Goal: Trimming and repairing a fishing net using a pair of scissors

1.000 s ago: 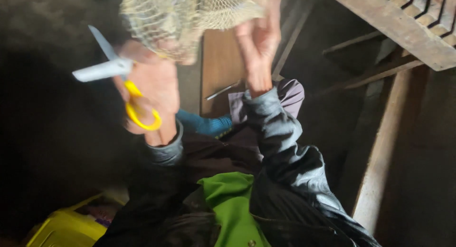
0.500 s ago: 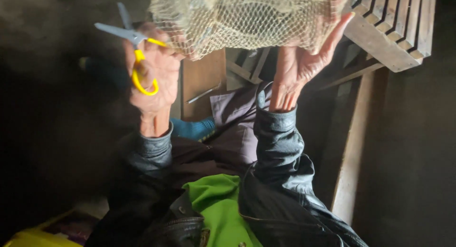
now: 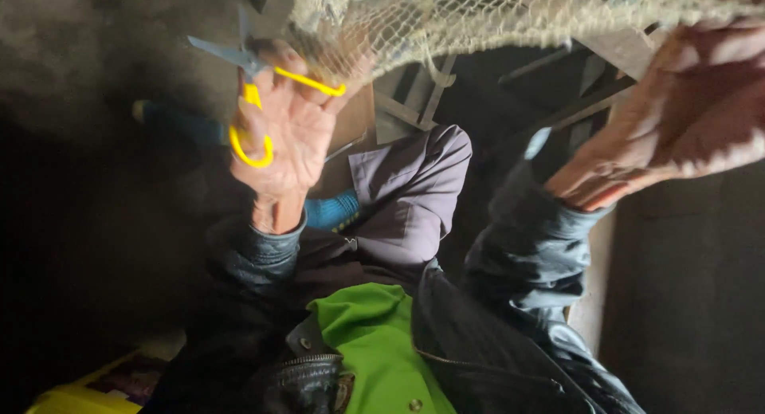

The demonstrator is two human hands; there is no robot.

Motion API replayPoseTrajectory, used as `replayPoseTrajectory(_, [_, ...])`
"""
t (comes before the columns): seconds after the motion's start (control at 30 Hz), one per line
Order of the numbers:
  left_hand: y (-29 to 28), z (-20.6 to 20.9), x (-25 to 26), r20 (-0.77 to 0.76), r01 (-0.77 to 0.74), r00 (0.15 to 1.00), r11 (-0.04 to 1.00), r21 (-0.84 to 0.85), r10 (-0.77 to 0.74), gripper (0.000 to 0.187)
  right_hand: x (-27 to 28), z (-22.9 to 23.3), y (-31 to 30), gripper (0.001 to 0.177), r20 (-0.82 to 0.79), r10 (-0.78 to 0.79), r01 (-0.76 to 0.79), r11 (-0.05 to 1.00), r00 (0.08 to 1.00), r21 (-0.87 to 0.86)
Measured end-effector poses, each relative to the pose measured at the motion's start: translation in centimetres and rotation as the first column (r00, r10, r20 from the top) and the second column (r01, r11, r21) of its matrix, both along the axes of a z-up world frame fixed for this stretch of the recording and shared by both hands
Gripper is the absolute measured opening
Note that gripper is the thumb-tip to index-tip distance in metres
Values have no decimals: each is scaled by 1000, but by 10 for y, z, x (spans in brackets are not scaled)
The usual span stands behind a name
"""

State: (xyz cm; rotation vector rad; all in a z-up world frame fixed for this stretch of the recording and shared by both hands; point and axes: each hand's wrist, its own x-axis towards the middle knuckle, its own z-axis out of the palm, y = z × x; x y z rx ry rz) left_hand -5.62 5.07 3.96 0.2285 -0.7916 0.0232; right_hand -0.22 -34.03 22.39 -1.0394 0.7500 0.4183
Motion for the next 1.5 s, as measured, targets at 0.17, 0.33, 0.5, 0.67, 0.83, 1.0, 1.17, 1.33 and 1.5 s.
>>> replayPoseTrajectory(0.17, [6, -2, -3, 111, -100, 989, 995, -11, 100, 16, -12, -79, 54, 57, 504, -157, 113, 987, 849, 117])
replayPoseTrajectory(0.33, [32, -7, 3, -74, -139, 988, 989, -54, 135, 29, -22, -155, 112, 32, 895, -394, -35, 912, 208, 409])
replayPoseTrajectory(0.5, [45, -12, 7, -90, -195, 978, 978, -80, 187, 9, -13, -167, 124, 36, 879, -400, -187, 872, 260, 452])
replayPoseTrajectory(0.67, [60, -24, 16, -132, -266, 955, 964, 6, 264, 29, -21, -168, 139, 44, 812, -468, -151, 827, 350, 542])
replayPoseTrajectory(0.83, [77, -42, 28, -161, -327, 930, 944, 52, 331, 38, -23, -171, 159, 34, 865, -370, -188, 874, 340, 448])
replayPoseTrajectory(1.0, [88, -54, 36, -149, -391, 906, 919, 58, 395, 24, -32, -169, 177, 41, 831, -393, -167, 858, 393, 485])
replayPoseTrajectory(1.17, [88, -51, 36, -111, -368, 920, 926, 79, 375, 41, -31, -169, 180, 61, 803, -429, -54, 869, 414, 492])
replayPoseTrajectory(1.33, [88, -43, 32, -138, -323, 934, 945, 59, 328, 34, -27, -170, 171, 56, 794, -422, -124, 846, 438, 518])
replayPoseTrajectory(1.5, [90, -37, 27, -118, -261, 957, 964, 53, 266, 37, -31, -167, 161, 57, 824, -413, -123, 863, 388, 490])
